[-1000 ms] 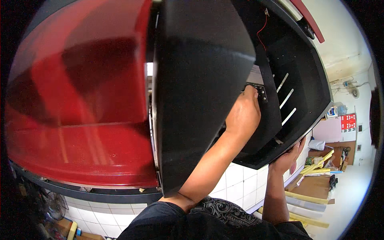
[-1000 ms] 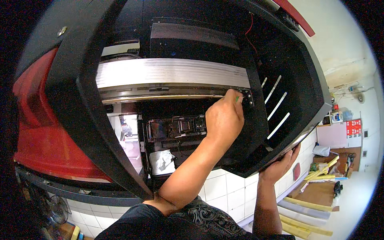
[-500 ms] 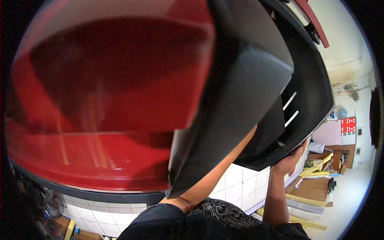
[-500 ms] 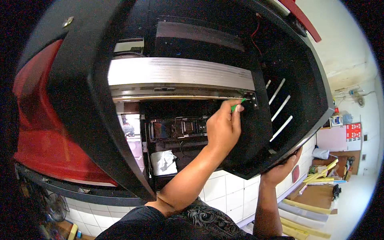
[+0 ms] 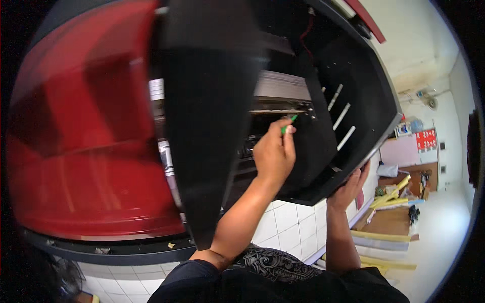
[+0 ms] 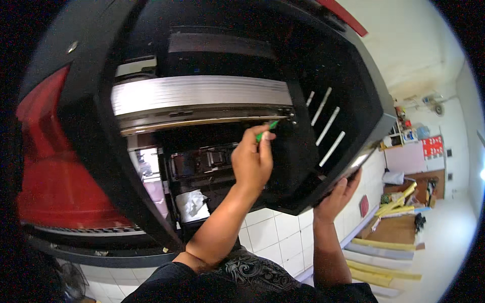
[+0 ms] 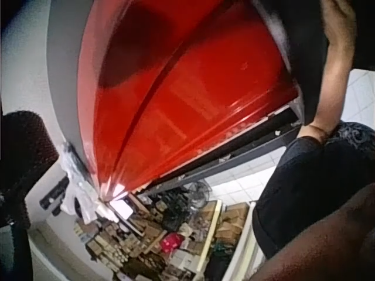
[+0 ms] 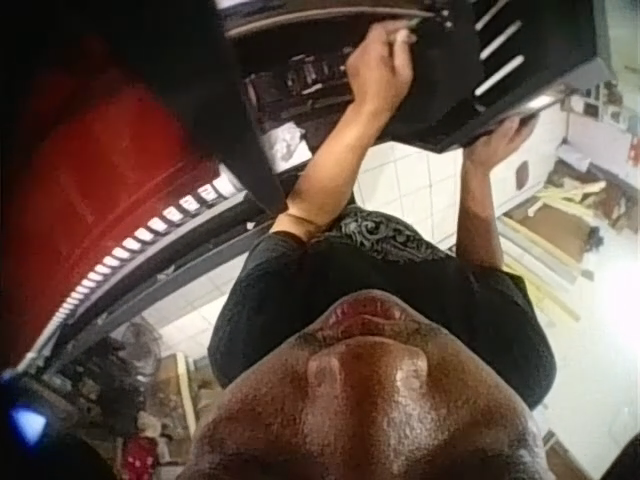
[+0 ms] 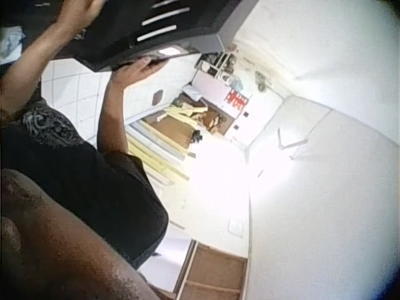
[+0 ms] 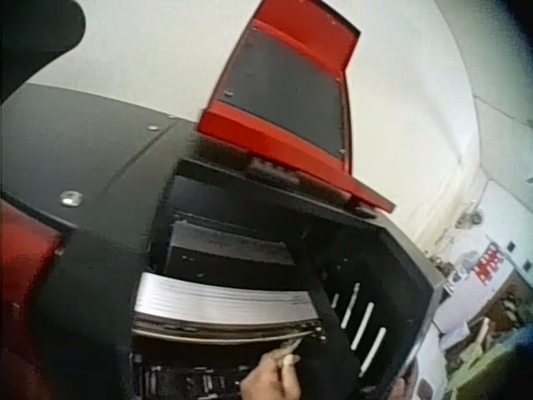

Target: Checking internal components of a large-format printing machine using a small tool.

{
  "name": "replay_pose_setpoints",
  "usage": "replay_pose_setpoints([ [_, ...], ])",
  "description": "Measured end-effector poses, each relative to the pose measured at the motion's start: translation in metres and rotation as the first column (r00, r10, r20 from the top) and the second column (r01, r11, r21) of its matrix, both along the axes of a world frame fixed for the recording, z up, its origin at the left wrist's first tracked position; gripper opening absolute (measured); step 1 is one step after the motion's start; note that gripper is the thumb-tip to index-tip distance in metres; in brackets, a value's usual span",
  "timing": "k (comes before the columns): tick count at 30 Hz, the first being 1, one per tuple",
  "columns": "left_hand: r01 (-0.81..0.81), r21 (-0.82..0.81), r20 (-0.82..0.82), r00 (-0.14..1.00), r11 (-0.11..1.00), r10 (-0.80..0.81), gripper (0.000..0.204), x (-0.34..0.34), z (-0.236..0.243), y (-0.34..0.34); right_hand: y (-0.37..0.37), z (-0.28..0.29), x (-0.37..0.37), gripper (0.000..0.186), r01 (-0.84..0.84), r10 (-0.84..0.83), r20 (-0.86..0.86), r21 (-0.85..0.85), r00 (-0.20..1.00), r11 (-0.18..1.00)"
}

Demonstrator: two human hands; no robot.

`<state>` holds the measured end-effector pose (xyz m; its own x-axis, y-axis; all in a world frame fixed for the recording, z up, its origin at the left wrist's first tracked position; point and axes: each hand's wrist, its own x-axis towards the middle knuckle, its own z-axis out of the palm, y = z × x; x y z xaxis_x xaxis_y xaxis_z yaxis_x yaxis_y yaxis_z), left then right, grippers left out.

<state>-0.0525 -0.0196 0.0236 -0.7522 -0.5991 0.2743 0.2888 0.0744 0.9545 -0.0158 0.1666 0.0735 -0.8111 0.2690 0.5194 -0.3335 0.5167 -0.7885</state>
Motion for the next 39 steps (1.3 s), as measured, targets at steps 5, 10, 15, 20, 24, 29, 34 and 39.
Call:
replay_pose_setpoints([
  [5,-0.075,-0.072,-0.048,0.996,0.995,0.072,0.015,0.000,-0.007,0.001,-0.001,0.001,0.001,0.058,-0.102,0.101,-0.012,-0.179,0.995,0.979],
  [10,0.002,0.064,-0.027,1.000,0.998,-0.001,0.015,0.004,0.006,-0.010,-0.003,0.002,-0.002,0.059,-0.113,0.112,-0.018,-0.092,0.994,0.989],
  [15,-0.020,0.064,-0.064,0.998,0.998,0.024,0.014,0.002,0.008,-0.010,-0.009,0.001,-0.003,0.057,-0.011,0.010,-0.034,-0.016,0.999,1.000],
  [20,-0.006,0.046,-0.068,0.998,0.999,0.009,0.015,-0.004,0.009,-0.010,0.000,-0.001,-0.005,0.057,-0.065,0.065,-0.004,-0.120,0.998,0.991],
  [24,-0.026,0.089,-0.143,0.989,0.996,0.039,0.015,0.004,0.006,-0.006,0.004,-0.003,-0.006,0.059,-0.040,0.041,-0.001,-0.155,0.999,0.987],
  [29,0.142,0.316,-0.271,0.961,0.938,-0.054,0.017,0.044,-0.010,0.012,0.010,-0.004,-0.008,0.057,-0.081,0.079,-0.025,-0.118,0.997,0.990],
  [34,0.326,0.113,-0.431,0.867,0.939,-0.249,0.032,0.090,-0.018,0.006,-0.001,-0.001,-0.005,0.058,-0.020,0.020,0.000,-0.089,1.000,0.996],
  [39,0.500,0.064,-0.467,0.780,0.864,-0.417,0.037,0.124,-0.018,-0.006,-0.002,0.000,-0.005,0.058,-0.025,0.024,-0.010,-0.107,1.000,0.994],
])
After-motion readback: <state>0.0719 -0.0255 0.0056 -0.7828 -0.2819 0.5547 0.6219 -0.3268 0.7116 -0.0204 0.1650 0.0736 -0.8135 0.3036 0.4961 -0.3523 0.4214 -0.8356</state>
